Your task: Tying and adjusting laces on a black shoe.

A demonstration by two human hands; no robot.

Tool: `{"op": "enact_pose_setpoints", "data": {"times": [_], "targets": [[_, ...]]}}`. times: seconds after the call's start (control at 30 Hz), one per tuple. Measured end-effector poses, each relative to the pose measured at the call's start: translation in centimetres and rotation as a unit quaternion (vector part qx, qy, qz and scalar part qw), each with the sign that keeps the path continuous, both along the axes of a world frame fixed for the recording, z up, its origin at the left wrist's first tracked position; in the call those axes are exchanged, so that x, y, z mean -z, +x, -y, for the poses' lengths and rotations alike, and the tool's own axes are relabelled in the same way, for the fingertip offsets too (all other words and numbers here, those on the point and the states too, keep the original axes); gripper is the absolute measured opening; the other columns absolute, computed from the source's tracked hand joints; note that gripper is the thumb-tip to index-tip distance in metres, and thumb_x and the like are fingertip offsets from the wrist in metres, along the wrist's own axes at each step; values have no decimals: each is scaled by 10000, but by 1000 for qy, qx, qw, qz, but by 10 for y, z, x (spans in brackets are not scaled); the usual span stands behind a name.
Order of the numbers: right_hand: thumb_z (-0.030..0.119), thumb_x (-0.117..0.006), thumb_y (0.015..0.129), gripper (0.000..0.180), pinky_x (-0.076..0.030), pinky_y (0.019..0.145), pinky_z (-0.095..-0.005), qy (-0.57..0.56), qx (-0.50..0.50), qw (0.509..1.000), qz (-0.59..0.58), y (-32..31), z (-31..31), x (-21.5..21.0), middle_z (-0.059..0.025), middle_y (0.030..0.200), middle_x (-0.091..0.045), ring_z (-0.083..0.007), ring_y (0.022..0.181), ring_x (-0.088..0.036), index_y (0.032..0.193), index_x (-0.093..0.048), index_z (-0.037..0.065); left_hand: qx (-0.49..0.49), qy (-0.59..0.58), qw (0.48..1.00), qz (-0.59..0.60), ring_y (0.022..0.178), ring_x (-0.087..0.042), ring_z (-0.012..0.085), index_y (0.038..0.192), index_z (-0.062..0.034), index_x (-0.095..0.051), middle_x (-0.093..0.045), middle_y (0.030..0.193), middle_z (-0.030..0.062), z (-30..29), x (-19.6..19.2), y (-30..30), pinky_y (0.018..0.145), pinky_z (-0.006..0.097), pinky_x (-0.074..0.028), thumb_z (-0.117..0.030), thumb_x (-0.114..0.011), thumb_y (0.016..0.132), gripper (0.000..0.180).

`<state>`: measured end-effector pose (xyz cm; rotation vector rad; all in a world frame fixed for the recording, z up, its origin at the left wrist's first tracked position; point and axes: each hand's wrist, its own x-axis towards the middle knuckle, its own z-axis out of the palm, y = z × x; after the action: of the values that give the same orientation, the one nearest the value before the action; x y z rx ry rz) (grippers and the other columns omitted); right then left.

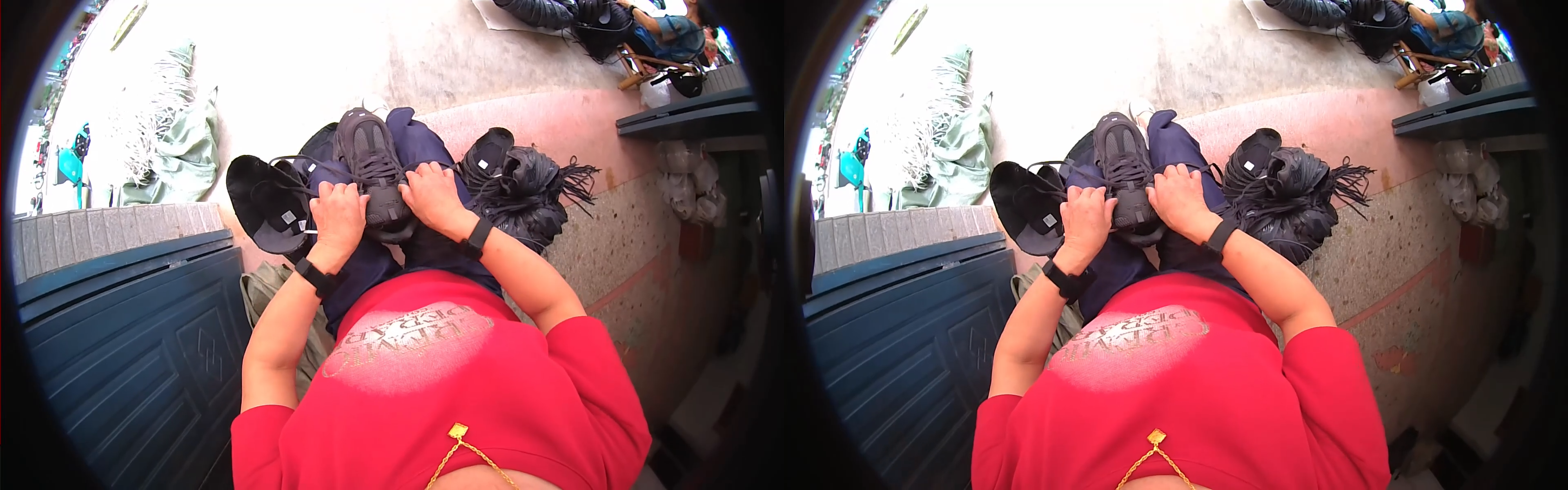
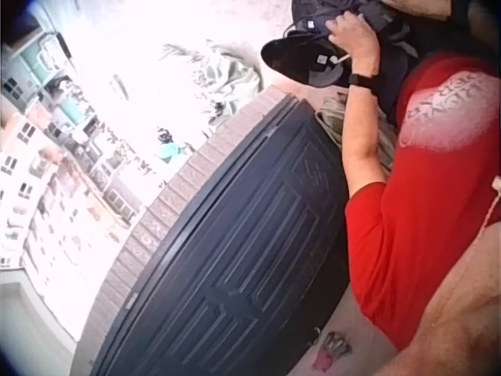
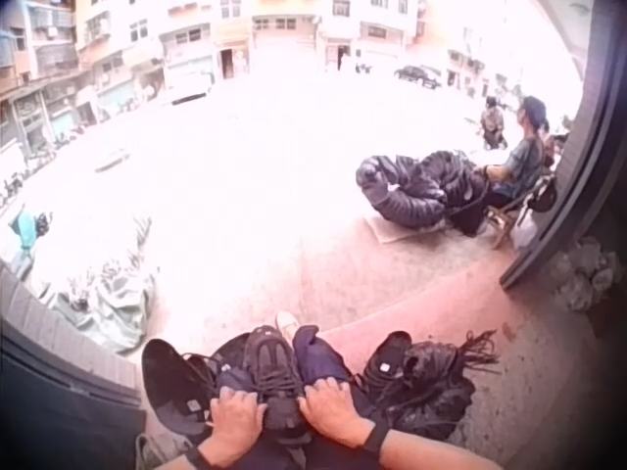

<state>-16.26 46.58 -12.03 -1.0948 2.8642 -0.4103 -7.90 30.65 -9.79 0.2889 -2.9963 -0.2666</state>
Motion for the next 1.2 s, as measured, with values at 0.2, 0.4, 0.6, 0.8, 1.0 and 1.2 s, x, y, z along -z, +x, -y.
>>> {"op": "enact_pose_setpoints", "data": {"times": [0.2,0.4,0.6,0.8,1.0,1.2], "targets": [[170,-540,775,163,-380,697,-380,-170,-34,984,28,-14,-3,20,-77,836,-535,-242,828,-499,888,-596,67,35,39,998,38,820,-519,275,835,-67,-615,-588,784,75,14,-6,-25,640,402,-445,-209,-582,757,166],[56,-524,674,42,-374,618,-424,-207,-36,978,11,-10,-4,17,-132,723,-518,-307,700,-489,715,-519,53,71,280,956,57,801,-584,354,925,-30,-568,-587,859,220,-9,8,-100,697,435,-468,-148,-540,739,222],[38,-555,656,158,-408,673,-379,-281,-55,956,61,5,-6,27,-126,753,-546,-293,742,-519,814,-548,49,24,440,867,231,444,-563,169,1137,62,-480,-608,737,180,-11,21,-101,402,284,-442,-49,-564,675,483],[69,-556,683,171,-400,704,-356,-173,-157,972,-5,-8,-3,21,-76,809,-558,-252,779,-518,854,-557,59,0,528,783,328,509,-546,130,1265,6,-361,-575,800,94,6,-8,-102,430,238,-439,1,-541,716,578],[74,-545,682,205,-403,680,-341,-165,-159,973,-5,-15,-7,18,-67,816,-557,-238,782,-513,885,-567,54,106,446,846,271,559,-552,131,1227,23,-409,-573,759,82,0,-7,-108,473,251,-450,33,-560,665,582],[118,-530,688,179,-401,659,-322,-106,-191,973,-73,-15,-1,10,-66,780,-546,-227,772,-514,856,-565,66,-24,509,817,271,560,-544,127,1086,51,-523,-585,710,71,8,4,-109,499,240,-441,-12,-586,659,437]]}}
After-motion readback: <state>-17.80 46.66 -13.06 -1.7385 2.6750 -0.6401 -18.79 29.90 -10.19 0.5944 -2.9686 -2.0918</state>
